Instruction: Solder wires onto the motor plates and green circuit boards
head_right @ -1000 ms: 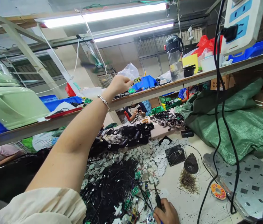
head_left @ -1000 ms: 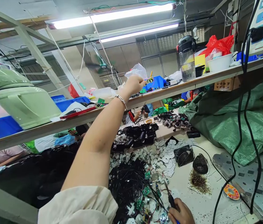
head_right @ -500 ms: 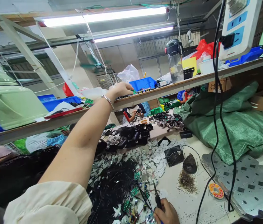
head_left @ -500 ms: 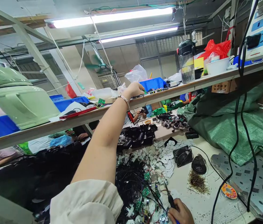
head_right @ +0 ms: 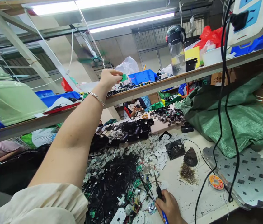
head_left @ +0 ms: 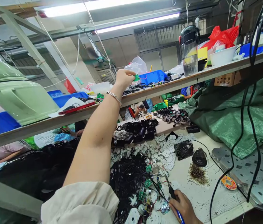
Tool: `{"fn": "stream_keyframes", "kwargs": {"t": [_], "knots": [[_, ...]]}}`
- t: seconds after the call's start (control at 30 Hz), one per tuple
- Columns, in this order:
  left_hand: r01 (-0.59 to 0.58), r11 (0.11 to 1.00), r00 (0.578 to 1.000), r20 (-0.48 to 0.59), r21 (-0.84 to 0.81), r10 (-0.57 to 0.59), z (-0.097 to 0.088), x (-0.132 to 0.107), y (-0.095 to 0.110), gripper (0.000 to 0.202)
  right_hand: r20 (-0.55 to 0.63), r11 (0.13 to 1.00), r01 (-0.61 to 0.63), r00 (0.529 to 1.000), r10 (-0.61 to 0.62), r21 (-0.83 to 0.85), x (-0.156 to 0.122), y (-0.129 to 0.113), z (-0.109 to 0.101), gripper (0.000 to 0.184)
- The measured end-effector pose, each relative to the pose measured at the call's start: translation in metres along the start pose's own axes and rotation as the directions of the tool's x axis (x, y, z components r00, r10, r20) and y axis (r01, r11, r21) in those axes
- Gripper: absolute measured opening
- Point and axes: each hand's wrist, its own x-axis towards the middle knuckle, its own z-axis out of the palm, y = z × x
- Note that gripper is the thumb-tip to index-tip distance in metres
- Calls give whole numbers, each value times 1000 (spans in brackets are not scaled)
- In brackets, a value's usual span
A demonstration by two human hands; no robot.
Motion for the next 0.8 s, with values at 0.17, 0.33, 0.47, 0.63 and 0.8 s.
{"fn": "stream_keyframes", "kwargs": {"t": [0.17,0.33,0.47,0.63,0.8], "knots": [[4,989,1000,-11,-151,-5,3,-4,11,28,2,997,-53,999,53,-52,1,-2,-2,17],[-17,989,998,55,-147,25,10,-9,18,29,42,995,-46,998,50,-88,2,-3,-1,23],[0,993,999,49,-120,5,12,-8,16,45,77,992,-29,996,38,-119,1,-3,0,24],[-45,979,999,23,197,41,14,-7,14,26,79,993,-48,995,57,-110,-1,-3,2,21],[-294,925,910,368,241,193,25,-18,36,32,71,995,-56,996,62,-88,-3,-2,5,22]]}}
